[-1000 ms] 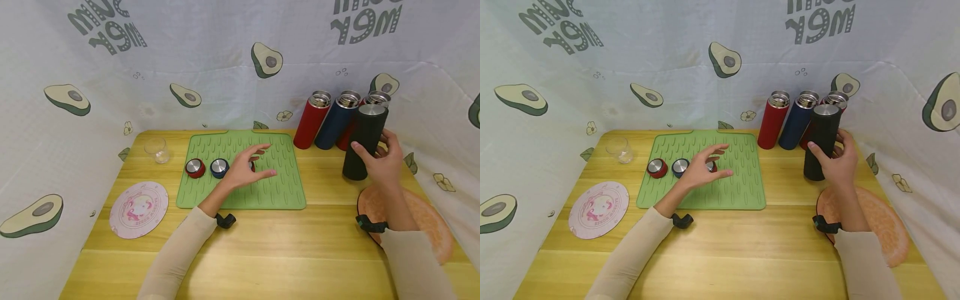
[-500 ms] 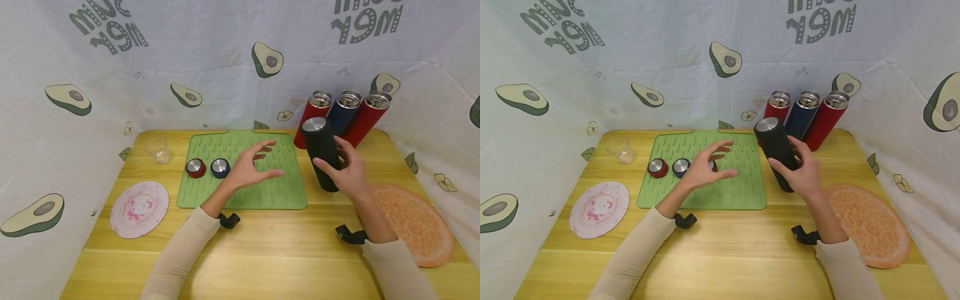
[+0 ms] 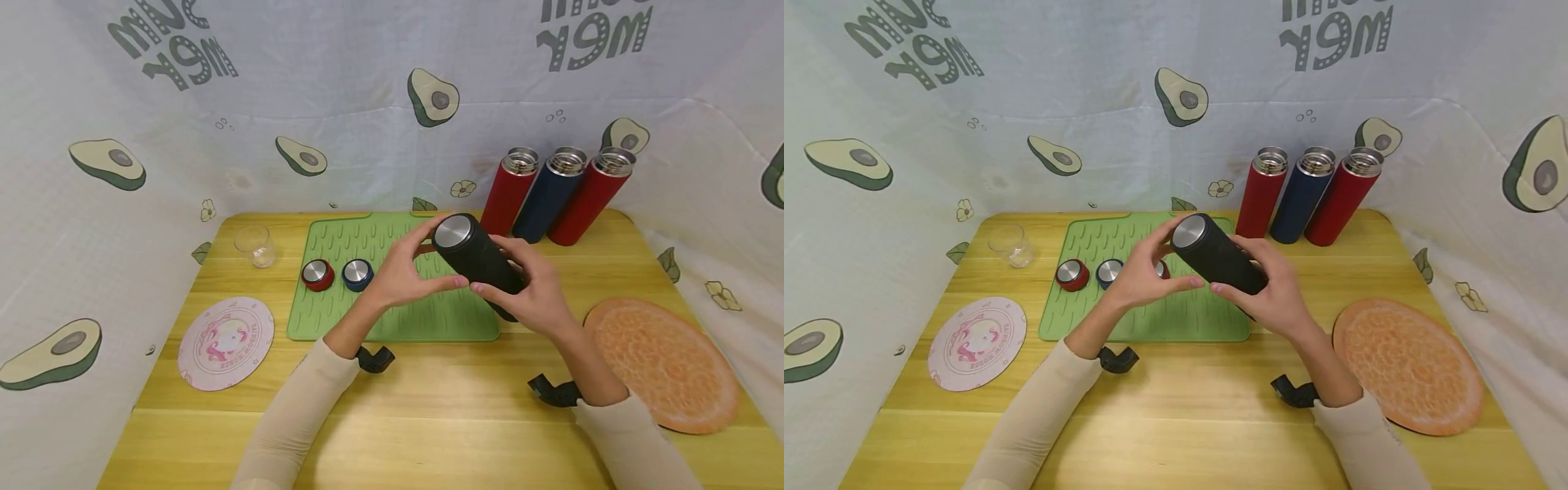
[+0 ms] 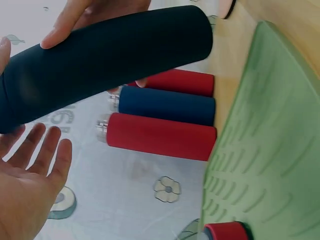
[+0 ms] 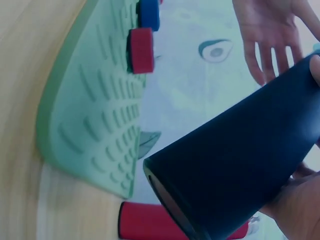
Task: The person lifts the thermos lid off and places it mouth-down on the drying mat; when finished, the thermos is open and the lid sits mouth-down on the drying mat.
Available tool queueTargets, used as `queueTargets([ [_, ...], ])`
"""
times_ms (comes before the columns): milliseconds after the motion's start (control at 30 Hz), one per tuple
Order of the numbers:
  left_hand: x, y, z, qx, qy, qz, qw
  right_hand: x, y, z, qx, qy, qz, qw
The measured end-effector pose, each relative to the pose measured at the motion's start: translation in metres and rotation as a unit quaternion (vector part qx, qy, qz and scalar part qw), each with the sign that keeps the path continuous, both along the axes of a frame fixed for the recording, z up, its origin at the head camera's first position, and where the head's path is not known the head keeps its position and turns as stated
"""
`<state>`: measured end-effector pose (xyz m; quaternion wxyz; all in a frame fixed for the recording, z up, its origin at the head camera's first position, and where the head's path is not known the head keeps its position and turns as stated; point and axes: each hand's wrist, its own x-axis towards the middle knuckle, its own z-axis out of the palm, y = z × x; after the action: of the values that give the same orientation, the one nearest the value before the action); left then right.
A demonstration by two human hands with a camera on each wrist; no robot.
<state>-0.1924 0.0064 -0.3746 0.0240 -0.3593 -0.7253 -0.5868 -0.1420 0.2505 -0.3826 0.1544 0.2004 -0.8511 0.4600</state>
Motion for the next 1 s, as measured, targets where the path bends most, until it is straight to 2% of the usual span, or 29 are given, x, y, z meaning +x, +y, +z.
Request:
queueTargets([
  [167, 0.004, -0.003, 0.006, 0.041, 0.026, -0.044, 0.9979, 0.003, -0.007, 0.007, 0.021, 0.011, 0.041, 0.9989],
  [367, 0.008, -0.008, 0.014, 0.094, 0.045, -0.099, 0.9897, 0.006, -0.012, 0.019, 0.045, -0.005, 0.072, 0.9963],
  [467, 0.009, -0.013, 0.018, 0.104, 0.053, -0.126, 0.9851, 0.006, -0.013, 0.023, 0.046, -0.015, 0.094, 0.9944],
  [667, 0.009, -0.023, 0.023, 0.106, 0.073, -0.162, 0.9784, 0.006, -0.009, 0.026, 0.041, -0.03, 0.123, 0.9911],
  [800, 0.008, -0.029, 0.026, 0.104, 0.083, -0.162, 0.9778, 0.005, -0.007, 0.029, 0.044, -0.043, 0.138, 0.9885],
  [1000, 0.011, -0.035, 0.028, 0.064, 0.103, -0.11, 0.9866, 0.004, -0.005, 0.03, 0.052, -0.044, 0.148, 0.9866],
])
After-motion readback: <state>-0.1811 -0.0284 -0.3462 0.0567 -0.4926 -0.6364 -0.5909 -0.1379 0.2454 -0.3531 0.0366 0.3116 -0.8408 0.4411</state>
